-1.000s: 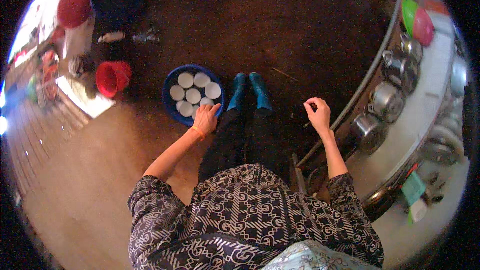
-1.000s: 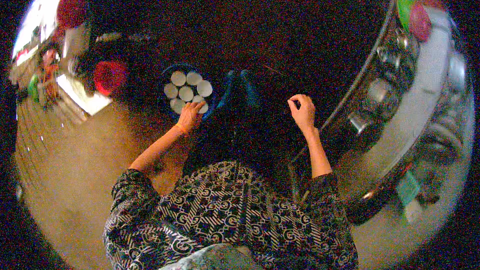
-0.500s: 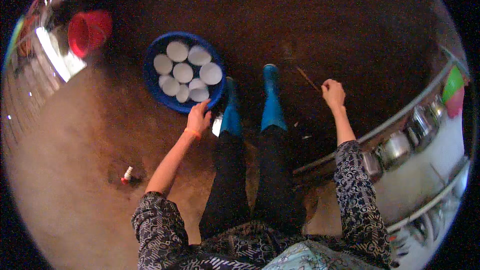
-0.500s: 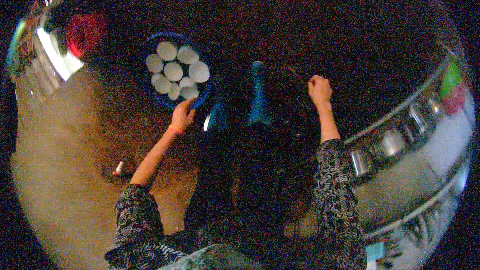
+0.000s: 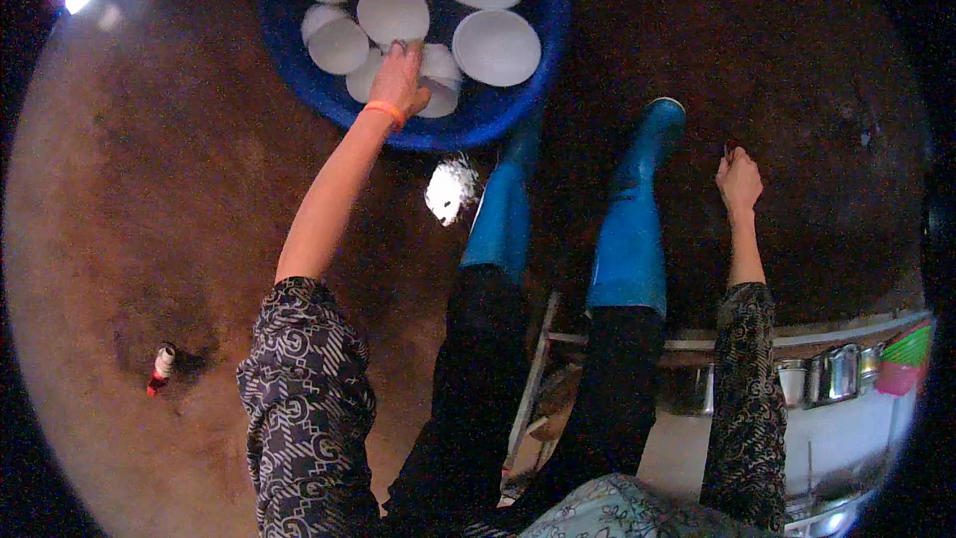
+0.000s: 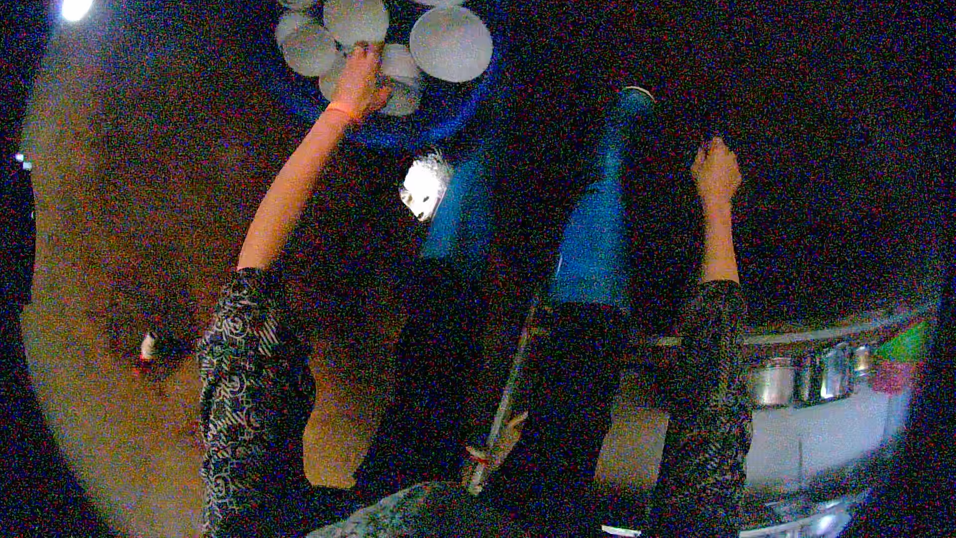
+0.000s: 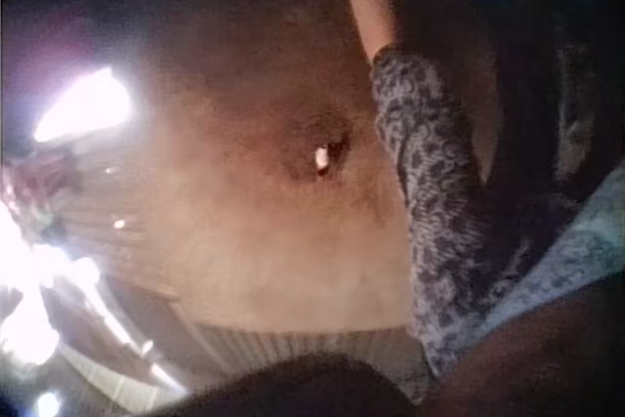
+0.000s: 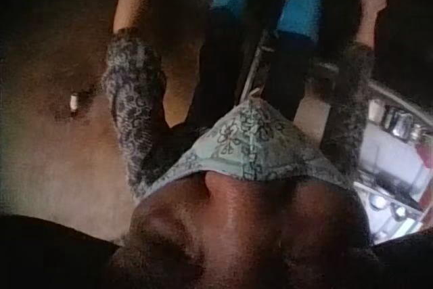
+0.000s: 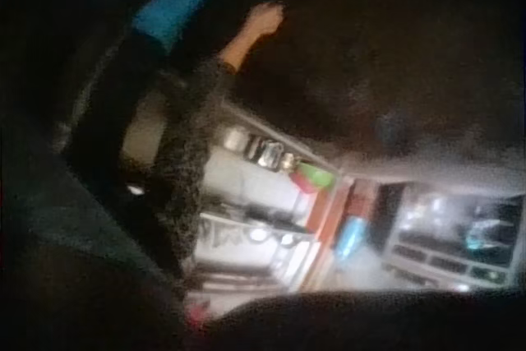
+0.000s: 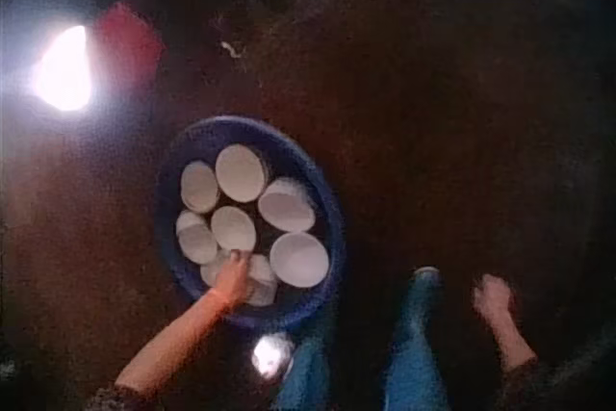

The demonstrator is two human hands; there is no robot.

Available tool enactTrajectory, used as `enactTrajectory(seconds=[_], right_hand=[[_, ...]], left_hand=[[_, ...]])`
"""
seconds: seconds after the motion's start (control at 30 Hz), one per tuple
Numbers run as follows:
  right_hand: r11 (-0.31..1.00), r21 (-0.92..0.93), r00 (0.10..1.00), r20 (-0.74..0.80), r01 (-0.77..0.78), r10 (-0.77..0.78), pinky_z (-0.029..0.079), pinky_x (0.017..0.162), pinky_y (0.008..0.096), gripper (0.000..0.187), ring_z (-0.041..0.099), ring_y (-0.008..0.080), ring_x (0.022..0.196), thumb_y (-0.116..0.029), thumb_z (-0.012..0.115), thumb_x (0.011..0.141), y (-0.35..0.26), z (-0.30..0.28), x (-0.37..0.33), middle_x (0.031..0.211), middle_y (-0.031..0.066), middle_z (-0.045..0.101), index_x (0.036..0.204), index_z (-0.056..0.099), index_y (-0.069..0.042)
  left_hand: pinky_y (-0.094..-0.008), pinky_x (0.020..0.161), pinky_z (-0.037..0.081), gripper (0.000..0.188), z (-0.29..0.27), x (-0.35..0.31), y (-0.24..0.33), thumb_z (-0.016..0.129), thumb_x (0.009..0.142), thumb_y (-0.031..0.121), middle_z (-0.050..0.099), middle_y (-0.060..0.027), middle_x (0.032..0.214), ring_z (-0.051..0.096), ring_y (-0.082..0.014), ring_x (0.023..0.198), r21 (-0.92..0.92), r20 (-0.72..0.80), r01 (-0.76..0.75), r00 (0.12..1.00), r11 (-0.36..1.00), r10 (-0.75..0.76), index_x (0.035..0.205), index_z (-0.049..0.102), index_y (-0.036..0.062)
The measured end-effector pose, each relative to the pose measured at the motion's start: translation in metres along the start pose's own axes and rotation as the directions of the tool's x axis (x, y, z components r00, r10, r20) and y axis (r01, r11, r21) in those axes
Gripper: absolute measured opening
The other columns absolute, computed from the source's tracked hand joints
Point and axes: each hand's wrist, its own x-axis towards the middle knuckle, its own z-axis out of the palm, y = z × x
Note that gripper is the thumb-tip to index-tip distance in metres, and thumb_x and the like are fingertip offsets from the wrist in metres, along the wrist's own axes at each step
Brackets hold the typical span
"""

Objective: The person washes white bowls in a blue basin, rinses them, and places them into a blue basket. They then cover the basket with a red lid and move the basin to the floor.

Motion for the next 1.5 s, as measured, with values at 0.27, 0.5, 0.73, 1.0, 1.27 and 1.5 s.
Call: enactTrajectory(seconds=[0.27, 0.5, 0.73, 1.0, 1.27, 1.5], right_hand=[[0.874, 0.478, 0.958, -0.283, 0.091, 0.055, 0.052, 0.072, 0.0467, 0.029, 0.064, 0.0388, 0.088, -0.028, 0.059, 0.089, -0.121, -0.106, 0.020, 0.093, 0.0189, 0.065, 0.108, 0.054, -0.006], [0.224, 0.749, 0.782, -0.608, 0.623, -0.141, 0.052, 0.074, 0.0301, 0.021, 0.064, 0.0185, 0.085, -0.012, 0.051, 0.095, -0.296, -0.236, 0.049, 0.091, 0.0113, 0.064, 0.112, 0.048, -0.001], [0.292, 0.833, 0.870, -0.381, 0.470, -0.314, 0.045, 0.089, 0.0367, 0.028, 0.059, 0.0285, 0.100, -0.010, 0.055, 0.089, -0.412, -0.198, 0.092, 0.106, 0.0187, 0.060, 0.116, 0.051, -0.003], [0.500, 0.300, 0.575, -0.277, 0.813, -0.770, 0.049, 0.077, 0.0448, 0.024, 0.060, 0.0374, 0.093, -0.014, 0.057, 0.086, -0.397, -0.144, 0.100, 0.101, 0.0147, 0.064, 0.109, 0.057, -0.009], [0.380, 0.663, 0.762, -0.601, 0.645, -0.243, 0.052, 0.072, 0.0346, 0.015, 0.067, 0.0224, 0.081, -0.016, 0.057, 0.092, -0.311, -0.200, 0.107, 0.087, 0.0096, 0.068, 0.106, 0.055, -0.010], [0.546, 0.758, 0.909, -0.416, 0.357, -0.016, 0.047, 0.078, 0.0264, 0.010, 0.060, 0.0119, 0.083, -0.008, 0.052, 0.095, -0.173, -0.219, 0.043, 0.089, 0.0049, 0.062, 0.103, 0.053, -0.002]], left_hand=[[-0.0451, 0.081, 0.052, 0.050, -0.031, 0.012, -0.028, 0.064, 0.073, 0.012, 0.057, -0.0216, 0.109, 0.062, -0.0402, 0.093, 0.051, -0.015, 0.123, 0.992, 0.991, -0.122, 0.122, 0.051, 0.0098], [-0.0438, 0.083, 0.051, 0.029, -0.016, 0.018, -0.021, 0.061, 0.077, 0.025, 0.066, -0.0222, 0.097, 0.064, -0.0358, 0.095, 0.075, 0.217, 0.188, 0.955, 0.979, -0.201, 0.097, 0.068, 0.0043], [-0.0447, 0.087, 0.049, 0.051, 0.033, 0.000, -0.004, 0.071, 0.069, 0.034, 0.063, -0.0256, 0.105, 0.061, -0.0404, 0.099, -0.356, 0.160, 0.431, 0.902, 0.829, -0.400, 0.103, 0.063, -0.0036], [-0.0425, 0.093, 0.045, 0.064, 0.062, 0.009, 0.012, 0.074, 0.067, 0.037, 0.060, -0.0262, 0.113, 0.056, -0.0395, 0.109, -0.642, 0.138, 0.511, 0.810, 0.571, -0.570, 0.113, 0.056, -0.0039], [-0.0399, 0.087, 0.047, 0.053, 0.079, 0.007, 0.016, 0.072, 0.069, 0.027, 0.062, -0.0227, 0.111, 0.060, -0.0367, 0.103, -0.828, 0.113, 0.298, 0.918, 0.475, -0.379, 0.113, 0.059, -0.0002], [-0.0357, 0.084, 0.048, 0.042, 0.038, 0.006, 0.026, 0.058, 0.082, 0.021, 0.062, -0.0102, 0.112, 0.060, -0.0240, 0.099, -0.960, 0.277, 0.247, 0.899, -0.129, -0.340, 0.118, 0.056, 0.0016]])
